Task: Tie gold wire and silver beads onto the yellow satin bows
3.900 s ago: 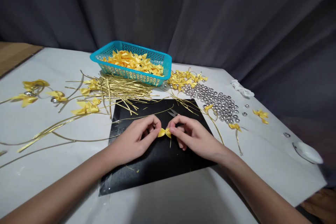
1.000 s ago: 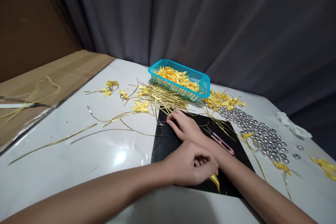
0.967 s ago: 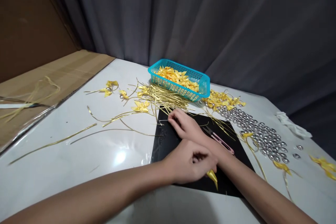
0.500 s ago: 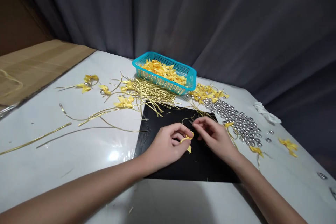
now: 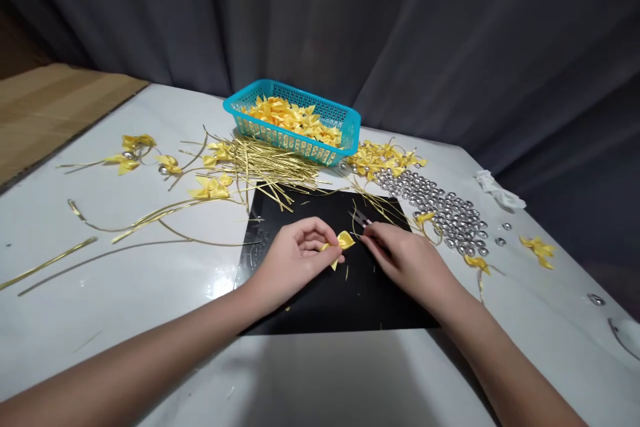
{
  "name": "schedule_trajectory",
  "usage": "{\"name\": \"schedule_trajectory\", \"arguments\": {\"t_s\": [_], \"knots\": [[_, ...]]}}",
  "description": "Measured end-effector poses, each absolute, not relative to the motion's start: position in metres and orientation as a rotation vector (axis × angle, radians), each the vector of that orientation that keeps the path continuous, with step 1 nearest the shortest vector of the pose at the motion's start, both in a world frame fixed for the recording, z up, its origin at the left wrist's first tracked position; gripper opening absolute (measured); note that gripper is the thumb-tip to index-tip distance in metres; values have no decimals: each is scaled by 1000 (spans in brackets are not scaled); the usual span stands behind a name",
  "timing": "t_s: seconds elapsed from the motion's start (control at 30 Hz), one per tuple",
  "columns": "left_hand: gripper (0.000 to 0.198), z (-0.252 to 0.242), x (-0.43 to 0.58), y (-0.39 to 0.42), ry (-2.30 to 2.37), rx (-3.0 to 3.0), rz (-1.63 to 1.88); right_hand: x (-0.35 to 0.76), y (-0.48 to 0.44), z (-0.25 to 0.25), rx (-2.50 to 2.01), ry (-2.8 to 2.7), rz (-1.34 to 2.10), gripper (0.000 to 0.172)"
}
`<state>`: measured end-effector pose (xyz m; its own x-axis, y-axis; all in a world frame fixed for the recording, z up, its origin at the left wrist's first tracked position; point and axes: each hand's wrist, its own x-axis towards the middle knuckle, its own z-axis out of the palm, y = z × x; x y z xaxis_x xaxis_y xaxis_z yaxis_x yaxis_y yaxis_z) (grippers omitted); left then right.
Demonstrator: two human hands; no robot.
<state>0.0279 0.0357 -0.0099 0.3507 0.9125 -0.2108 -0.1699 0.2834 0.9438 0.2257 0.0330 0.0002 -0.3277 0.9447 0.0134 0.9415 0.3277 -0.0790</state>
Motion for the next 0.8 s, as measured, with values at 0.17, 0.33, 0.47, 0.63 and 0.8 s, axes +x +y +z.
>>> {"name": "schedule_trajectory", "arguments": {"t_s": [0.17,0.33,0.47,0.63,0.8], "knots": [[6,-10,25,35,894,1019,830,226,29,4,-1675,-2357,-196,13],[12,-12,24,35,909,1068,801,221,14,12,-1335,-2113,-155,7],[23,-13,25,37,950,1048,729,214,3,13,-1269,-2136,-255,14],[25,-13,25,38,950,1063,659,227,8,25,-1281,-2192,-357,16],[11,-15,22,36,872,1026,758,250,18,44,-1463,-1974,-407,6]]}}
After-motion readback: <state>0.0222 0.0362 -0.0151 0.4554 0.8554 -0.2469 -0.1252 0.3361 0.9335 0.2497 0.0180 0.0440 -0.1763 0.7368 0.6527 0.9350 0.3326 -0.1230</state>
